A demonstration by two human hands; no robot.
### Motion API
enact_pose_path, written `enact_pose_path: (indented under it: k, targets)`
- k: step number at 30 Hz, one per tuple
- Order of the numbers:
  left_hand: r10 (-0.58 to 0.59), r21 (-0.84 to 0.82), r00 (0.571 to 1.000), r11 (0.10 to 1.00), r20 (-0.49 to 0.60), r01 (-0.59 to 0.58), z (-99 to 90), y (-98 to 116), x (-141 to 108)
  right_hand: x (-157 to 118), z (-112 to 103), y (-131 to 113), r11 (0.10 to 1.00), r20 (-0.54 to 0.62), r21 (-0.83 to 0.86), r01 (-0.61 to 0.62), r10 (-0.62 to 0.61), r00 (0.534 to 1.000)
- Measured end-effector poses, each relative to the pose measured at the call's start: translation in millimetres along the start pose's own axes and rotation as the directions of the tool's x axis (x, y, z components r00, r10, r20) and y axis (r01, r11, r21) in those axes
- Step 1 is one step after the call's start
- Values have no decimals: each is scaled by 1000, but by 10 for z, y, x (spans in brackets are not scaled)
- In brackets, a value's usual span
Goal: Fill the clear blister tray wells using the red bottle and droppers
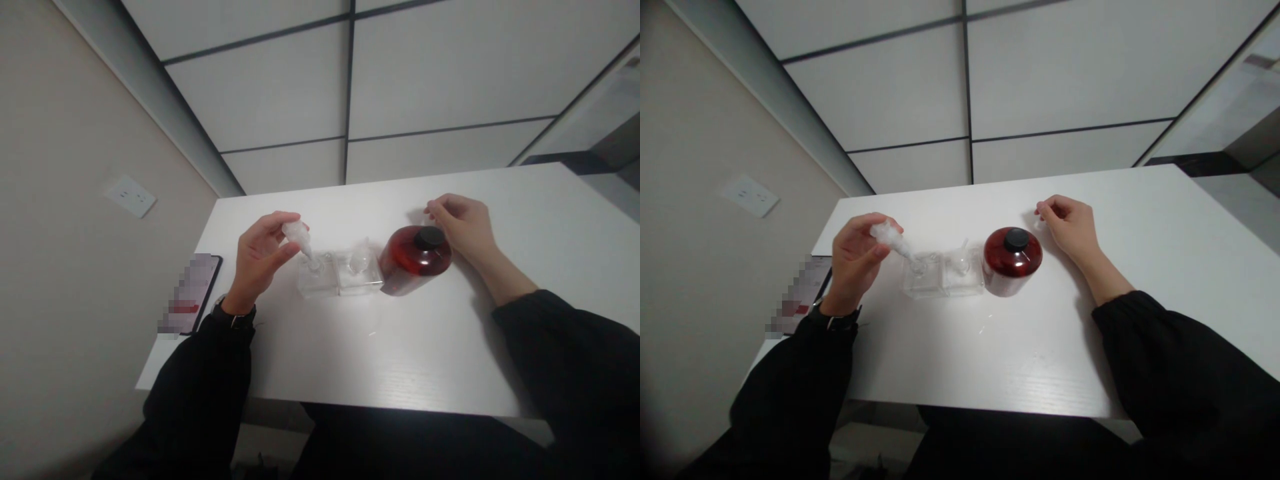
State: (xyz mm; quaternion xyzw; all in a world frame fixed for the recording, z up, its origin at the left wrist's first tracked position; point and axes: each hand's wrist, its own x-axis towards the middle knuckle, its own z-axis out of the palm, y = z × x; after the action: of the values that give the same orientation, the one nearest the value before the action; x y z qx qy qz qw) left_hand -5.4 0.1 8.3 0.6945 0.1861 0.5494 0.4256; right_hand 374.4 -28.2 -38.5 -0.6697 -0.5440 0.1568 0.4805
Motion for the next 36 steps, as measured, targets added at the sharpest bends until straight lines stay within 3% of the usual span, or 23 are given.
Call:
enact_pose_path:
  k: [10, 16, 21, 26, 36]
  targets:
    - [-64, -165, 993, 985, -98, 47, -50, -45, 51, 8, 6, 54, 1000, 8, 6, 9, -9, 1000]
    - [-166, -135, 968, 981, -188, 142, -150, -197, 58, 0, 9, 34, 1000, 18, -6, 11, -11, 1000]
    - [-296, -12, 924, 953, -242, 302, -196, -355, 30, -9, 3, 11, 1000, 7, -4, 5, -5, 1000]
    - [-420, 169, 890, 878, -175, 448, -159, -443, -4, -1, 0, 6, 1000, 18, 3, 6, -6, 1000]
    - [-346, 554, 938, 777, -20, 298, -127, -443, -19, 2, -10, -14, 999, 24, -37, 15, -14, 1000]
